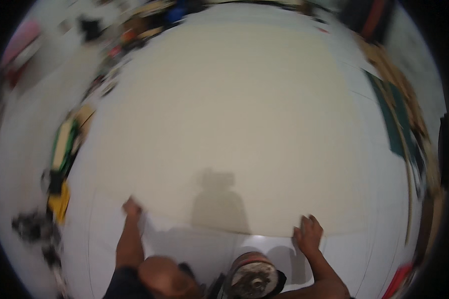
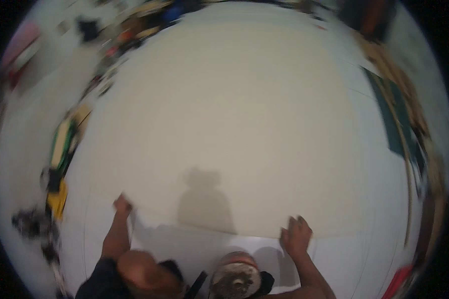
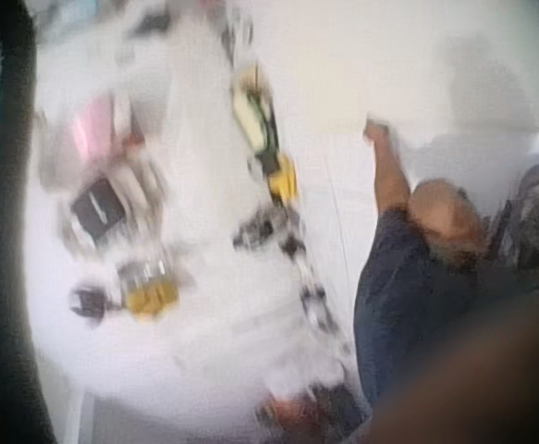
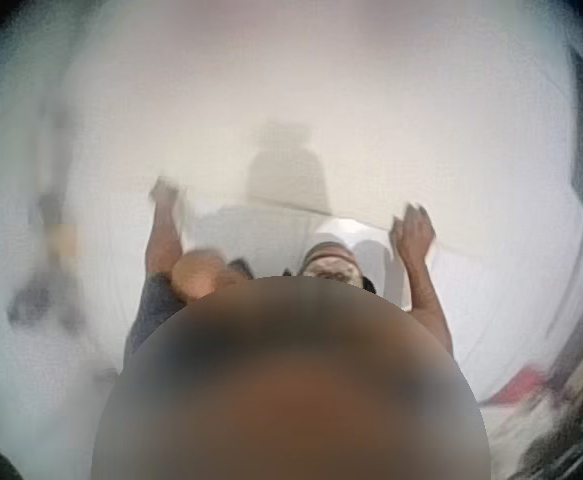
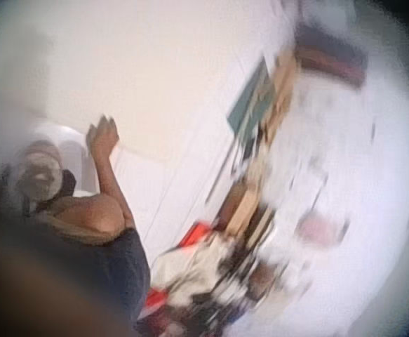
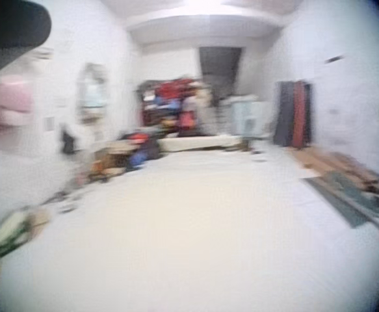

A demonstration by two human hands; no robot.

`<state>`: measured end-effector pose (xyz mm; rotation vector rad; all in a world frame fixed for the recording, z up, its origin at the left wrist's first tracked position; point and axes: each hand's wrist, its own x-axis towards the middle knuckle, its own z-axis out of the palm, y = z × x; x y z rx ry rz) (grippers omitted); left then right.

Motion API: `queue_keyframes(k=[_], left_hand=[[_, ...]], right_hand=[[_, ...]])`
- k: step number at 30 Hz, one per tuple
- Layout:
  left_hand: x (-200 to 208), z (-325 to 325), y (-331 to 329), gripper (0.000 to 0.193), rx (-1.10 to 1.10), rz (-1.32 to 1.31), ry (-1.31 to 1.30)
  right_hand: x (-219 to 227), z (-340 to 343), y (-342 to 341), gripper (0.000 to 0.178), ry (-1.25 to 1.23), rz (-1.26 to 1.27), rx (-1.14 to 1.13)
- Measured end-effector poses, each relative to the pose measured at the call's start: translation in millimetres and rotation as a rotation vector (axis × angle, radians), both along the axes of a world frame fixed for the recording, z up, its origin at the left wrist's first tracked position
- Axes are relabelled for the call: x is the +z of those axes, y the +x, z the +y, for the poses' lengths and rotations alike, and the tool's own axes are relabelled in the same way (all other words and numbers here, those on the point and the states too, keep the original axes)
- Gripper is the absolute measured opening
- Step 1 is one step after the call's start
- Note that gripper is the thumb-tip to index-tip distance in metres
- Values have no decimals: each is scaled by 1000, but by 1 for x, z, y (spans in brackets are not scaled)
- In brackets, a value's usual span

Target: The person unfolds a large piece of off-white fabric on the floor, uses a wooden stick to measure and mark a line, then cuts the fabric with scissors. The person folds the cut piece and places it aside.

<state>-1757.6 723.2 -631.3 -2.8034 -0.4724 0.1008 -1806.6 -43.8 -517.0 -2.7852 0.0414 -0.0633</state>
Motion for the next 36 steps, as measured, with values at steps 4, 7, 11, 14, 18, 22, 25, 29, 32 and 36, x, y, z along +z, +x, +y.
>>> queue_keyframes(k=[4,7,11,14,18,22,25,29,32,36], left_hand=[[7,-16,37,37,600,-203,-485],[13,-42,41,36,931,-699,-913],[15,-47,38,34,949,-744,-1034],[7,-16,19,31,984,-807,-973],[19,-52,39,26,1041,-916,-1186],[22,-51,38,19,1035,-958,-1122],[12,-37,30,17,1014,-955,-1067],[12,-36,32,20,1066,-846,-1109],[16,-44,32,21,1047,-874,-1005],[33,-53,33,24,974,-767,-882]], right_hand=[[-2,-3,-8,55,-18,125,36],[5,-7,-4,55,-90,198,13],[8,-9,-1,54,-102,259,-9],[-1,5,4,55,-76,263,37],[0,-12,-2,55,-92,240,31],[-1,-13,1,54,-72,254,52],[-5,-7,4,54,-70,256,71],[-7,-10,3,55,-56,249,54],[-3,-7,2,54,-32,268,32],[0,-6,-1,53,-7,201,18]])
